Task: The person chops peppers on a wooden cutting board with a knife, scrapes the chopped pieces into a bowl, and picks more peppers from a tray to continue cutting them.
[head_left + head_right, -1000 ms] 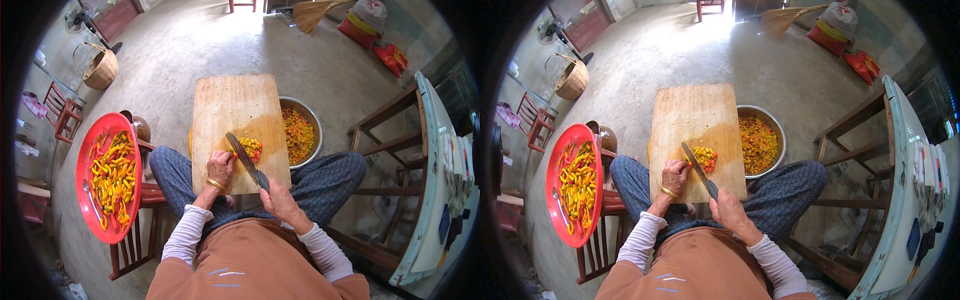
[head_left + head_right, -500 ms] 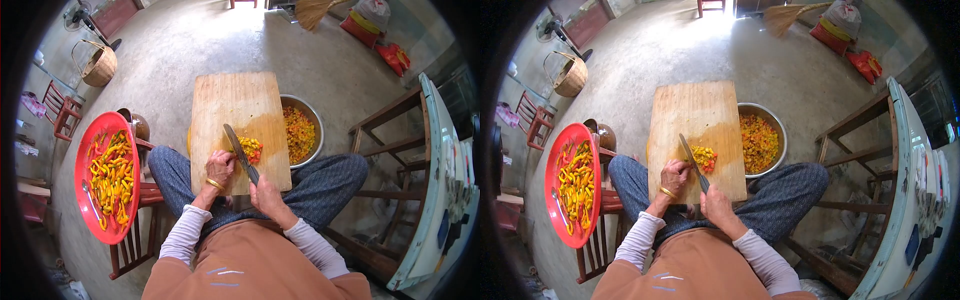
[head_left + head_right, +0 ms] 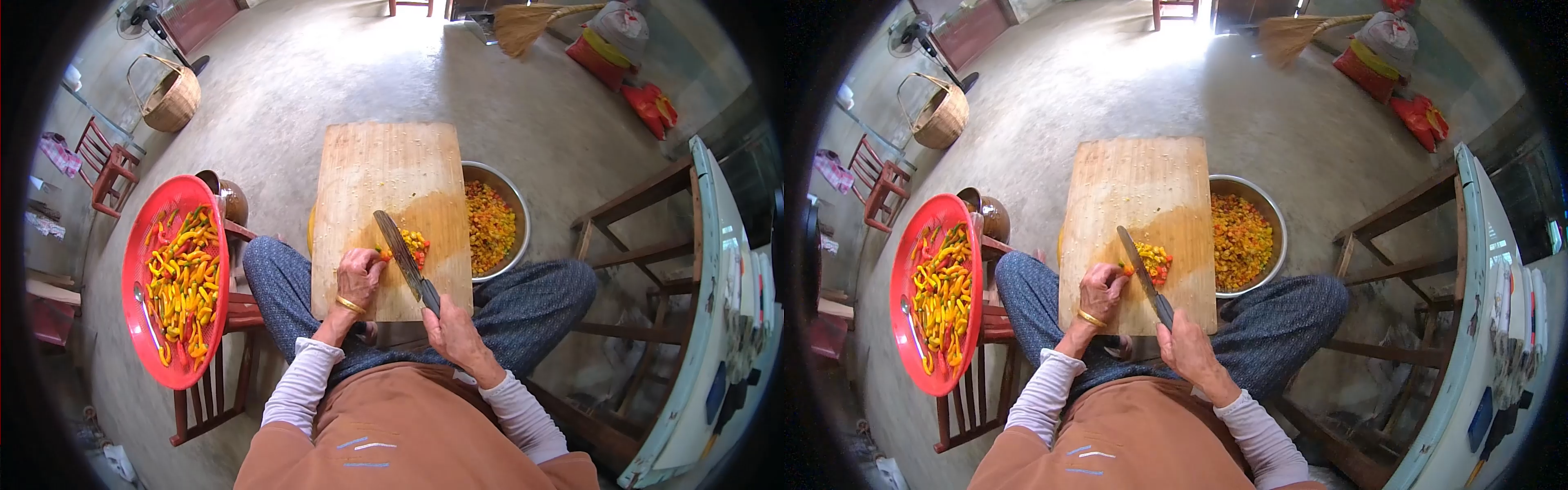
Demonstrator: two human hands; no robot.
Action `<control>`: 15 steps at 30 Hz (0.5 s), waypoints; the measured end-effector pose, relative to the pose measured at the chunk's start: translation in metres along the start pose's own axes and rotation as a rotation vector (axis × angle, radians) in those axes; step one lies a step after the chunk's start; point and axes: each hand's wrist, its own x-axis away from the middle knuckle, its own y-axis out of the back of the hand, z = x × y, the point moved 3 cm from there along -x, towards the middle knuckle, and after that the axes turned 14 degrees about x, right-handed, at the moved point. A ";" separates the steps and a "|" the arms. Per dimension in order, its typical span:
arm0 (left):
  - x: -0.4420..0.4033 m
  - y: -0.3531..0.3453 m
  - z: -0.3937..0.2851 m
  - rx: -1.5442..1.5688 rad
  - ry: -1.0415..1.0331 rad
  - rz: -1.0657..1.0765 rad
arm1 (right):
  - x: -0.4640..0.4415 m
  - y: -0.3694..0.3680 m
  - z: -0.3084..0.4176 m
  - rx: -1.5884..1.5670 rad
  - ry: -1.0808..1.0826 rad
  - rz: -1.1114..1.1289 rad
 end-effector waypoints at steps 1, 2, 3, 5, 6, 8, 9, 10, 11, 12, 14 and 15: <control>0.001 -0.001 0.000 0.026 0.051 -0.024 | -0.001 0.001 -0.001 0.004 -0.016 -0.002; 0.000 -0.002 -0.003 0.026 0.062 -0.062 | -0.003 0.003 -0.002 0.003 -0.016 0.000; 0.000 -0.002 -0.006 0.024 0.073 -0.099 | -0.004 0.005 -0.003 0.001 -0.017 0.003; -0.001 -0.001 -0.007 0.009 0.043 -0.113 | -0.007 0.006 -0.005 0.000 -0.014 0.017; -0.003 0.000 -0.007 -0.004 0.002 -0.087 | -0.007 0.006 -0.005 0.002 -0.013 0.029; -0.003 0.000 -0.007 -0.017 -0.044 -0.062 | -0.006 0.005 -0.006 0.011 0.012 0.028; -0.003 0.000 -0.007 -0.017 -0.051 -0.063 | -0.006 0.002 -0.006 0.020 0.037 0.015; -0.004 -0.001 -0.007 -0.017 -0.058 -0.063 | -0.005 0.001 -0.006 0.029 0.061 0.002; -0.004 -0.001 -0.008 -0.026 -0.046 -0.058 | -0.004 0.000 -0.006 0.014 0.057 0.010; -0.005 0.000 -0.011 -0.036 -0.034 -0.052 | -0.004 0.000 -0.006 -0.001 0.053 0.017; -0.005 0.000 -0.011 -0.048 -0.026 -0.049 | -0.002 -0.002 -0.006 -0.012 0.057 0.024; -0.005 -0.001 -0.010 -0.050 -0.031 -0.051 | -0.002 -0.003 -0.006 -0.009 0.064 0.021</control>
